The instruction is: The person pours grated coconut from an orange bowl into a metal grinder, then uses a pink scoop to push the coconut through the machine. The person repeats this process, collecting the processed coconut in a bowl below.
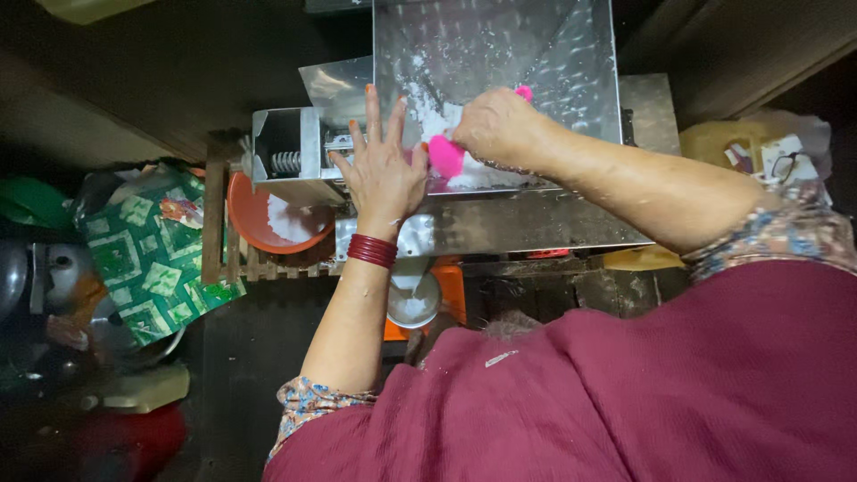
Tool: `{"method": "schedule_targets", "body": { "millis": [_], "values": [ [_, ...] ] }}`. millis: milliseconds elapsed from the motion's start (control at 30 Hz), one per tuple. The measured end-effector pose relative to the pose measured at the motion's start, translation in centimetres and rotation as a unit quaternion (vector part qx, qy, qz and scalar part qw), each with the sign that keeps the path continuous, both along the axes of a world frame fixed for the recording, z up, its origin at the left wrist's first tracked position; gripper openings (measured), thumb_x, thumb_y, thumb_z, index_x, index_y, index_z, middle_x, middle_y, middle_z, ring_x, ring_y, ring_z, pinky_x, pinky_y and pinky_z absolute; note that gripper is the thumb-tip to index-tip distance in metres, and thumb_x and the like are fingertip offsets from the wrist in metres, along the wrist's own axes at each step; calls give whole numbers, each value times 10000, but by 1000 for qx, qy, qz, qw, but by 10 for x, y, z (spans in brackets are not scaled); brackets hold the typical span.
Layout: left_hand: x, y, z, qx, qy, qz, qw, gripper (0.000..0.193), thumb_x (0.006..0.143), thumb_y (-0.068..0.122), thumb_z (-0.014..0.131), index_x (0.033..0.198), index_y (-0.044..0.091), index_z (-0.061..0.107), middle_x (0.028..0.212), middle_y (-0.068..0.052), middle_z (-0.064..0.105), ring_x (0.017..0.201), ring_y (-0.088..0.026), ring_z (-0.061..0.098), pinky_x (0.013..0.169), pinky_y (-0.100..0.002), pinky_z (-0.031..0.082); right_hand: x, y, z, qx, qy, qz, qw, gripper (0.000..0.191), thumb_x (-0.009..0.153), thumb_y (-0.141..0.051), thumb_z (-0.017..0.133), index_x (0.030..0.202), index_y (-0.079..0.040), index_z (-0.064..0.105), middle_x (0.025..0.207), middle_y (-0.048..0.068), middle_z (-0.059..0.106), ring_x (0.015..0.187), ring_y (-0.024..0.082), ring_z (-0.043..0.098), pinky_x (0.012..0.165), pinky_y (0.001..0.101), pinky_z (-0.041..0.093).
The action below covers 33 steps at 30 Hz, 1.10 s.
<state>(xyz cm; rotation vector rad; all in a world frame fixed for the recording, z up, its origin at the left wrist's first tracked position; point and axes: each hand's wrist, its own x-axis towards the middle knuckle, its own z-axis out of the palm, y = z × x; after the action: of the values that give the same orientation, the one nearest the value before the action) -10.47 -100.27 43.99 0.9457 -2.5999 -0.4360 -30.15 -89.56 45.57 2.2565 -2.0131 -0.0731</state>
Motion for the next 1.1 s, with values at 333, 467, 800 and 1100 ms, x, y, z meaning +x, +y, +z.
{"method": "schedule_targets", "body": {
  "millis": [333,467,800,1100],
  "values": [
    [-1,-5,-5,-2,-7,2,1000,696,909,402,657,1557,275,436,1699,6,95,1473,-461,334,1097,-811,182,-97,-10,-70,185,225,-165,942,156,910,-209,665,843,-150,792,827,62,796,771,238,774,564,396,562],
    [-2,-4,-7,0,-22,14,1000,691,911,415,661,1549,272,437,1704,12,95,1482,-448,338,1111,-808,179,-118,-15,-49,128,180,-209,953,209,967,-236,637,878,-147,804,872,89,795,798,273,771,608,440,547],
    [-2,-4,-6,6,-17,14,1000,735,890,390,677,1566,285,411,1698,10,82,1485,-462,315,1093,-814,184,-75,-49,-28,144,24,-199,969,282,915,-284,625,1061,-155,828,933,171,771,858,366,747,704,527,581],
    [-3,-7,-9,5,-13,15,1000,750,891,417,704,1569,282,415,1704,29,72,1480,-468,325,1098,-818,194,-78,-44,-17,58,-28,-225,972,375,1025,-330,525,1347,-232,691,935,220,743,849,414,726,699,538,567]
  ]
}}
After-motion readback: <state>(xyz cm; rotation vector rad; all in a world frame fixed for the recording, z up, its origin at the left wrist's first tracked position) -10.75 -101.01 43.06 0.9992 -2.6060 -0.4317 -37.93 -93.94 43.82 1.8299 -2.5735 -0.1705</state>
